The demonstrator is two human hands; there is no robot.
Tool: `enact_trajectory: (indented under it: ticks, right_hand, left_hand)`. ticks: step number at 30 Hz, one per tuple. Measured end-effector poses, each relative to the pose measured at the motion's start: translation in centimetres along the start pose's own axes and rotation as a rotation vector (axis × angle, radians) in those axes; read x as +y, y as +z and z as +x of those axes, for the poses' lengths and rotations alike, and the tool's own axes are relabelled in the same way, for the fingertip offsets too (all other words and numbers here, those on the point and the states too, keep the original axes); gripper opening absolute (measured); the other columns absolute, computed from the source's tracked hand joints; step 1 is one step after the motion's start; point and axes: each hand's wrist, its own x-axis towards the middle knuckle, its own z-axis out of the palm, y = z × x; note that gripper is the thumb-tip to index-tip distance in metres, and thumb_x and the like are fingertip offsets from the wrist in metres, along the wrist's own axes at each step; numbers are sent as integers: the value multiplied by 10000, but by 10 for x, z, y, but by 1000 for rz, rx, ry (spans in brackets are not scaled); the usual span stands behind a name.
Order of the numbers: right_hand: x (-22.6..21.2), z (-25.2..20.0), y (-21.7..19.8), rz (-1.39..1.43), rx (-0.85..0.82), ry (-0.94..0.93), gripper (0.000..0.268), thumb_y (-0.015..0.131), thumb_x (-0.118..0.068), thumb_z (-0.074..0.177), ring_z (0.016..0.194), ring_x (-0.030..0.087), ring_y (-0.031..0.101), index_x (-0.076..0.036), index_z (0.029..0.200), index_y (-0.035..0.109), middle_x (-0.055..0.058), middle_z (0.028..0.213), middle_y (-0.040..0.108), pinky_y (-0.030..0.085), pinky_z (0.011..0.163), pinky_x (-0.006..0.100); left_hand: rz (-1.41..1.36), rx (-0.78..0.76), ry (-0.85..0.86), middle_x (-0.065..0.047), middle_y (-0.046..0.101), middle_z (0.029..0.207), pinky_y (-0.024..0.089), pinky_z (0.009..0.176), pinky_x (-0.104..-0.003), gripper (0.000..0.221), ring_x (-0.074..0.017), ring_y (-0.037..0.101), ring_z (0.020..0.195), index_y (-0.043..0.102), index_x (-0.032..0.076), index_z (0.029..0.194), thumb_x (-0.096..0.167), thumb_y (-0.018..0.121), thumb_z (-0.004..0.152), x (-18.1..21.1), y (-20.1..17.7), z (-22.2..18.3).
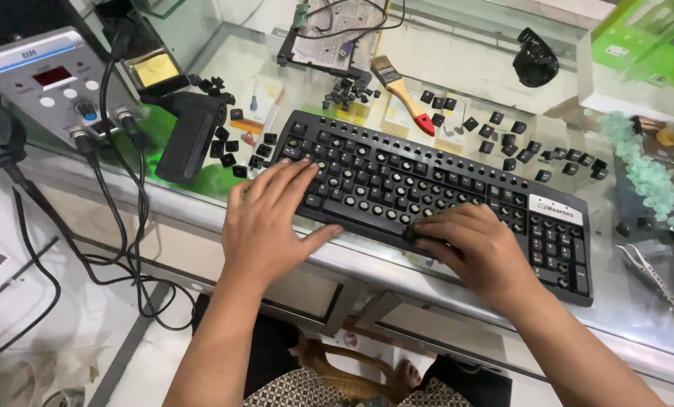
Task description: The person is manually attaching individual keycaps to a keyboard base at a repair station.
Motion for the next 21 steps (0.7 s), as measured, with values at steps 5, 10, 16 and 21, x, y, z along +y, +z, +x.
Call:
enact_trajectory:
  ticks: [5,10,16,21]
  right_hand:
    - [-8,2,3,-34,49,-21,131,823,-80,872,961,258,739,-122,995,806,36,1008,807,540,824,338]
    - [-10,3,-1,-38,40,-33,122,835,-28,838,942,296,732,-91,938,804,72,986,798,576,816,370]
    - [-12,6,-2,8,51,-57,62,821,-38,864,913,308,735,-77,908,802,84,972,799,595,801,378]
    - [-16,8,-3,7,53,-53,148,817,12,844,911,307,731,-59,973,798,92,971,796,601,805,384]
  left_hand:
    - [-2,4,-1,-22,615,1454,382,1030,-503,859,-251,535,1380,583,202,1473,640,786,763,0,0,1]
    - [-5,-3,2,-18,615,1451,383,1029,-503,835,-245,532,1380,592,205,1460,674,757,789,0,0,0]
    - [2,-8,0,-26,610,1456,389,1028,-515,844,-254,530,1383,593,202,1459,681,758,784,1,1,0]
    - [15,-7,1,-19,610,1459,387,1032,-499,840,-241,532,1378,594,208,1460,731,713,813,1,0,1]
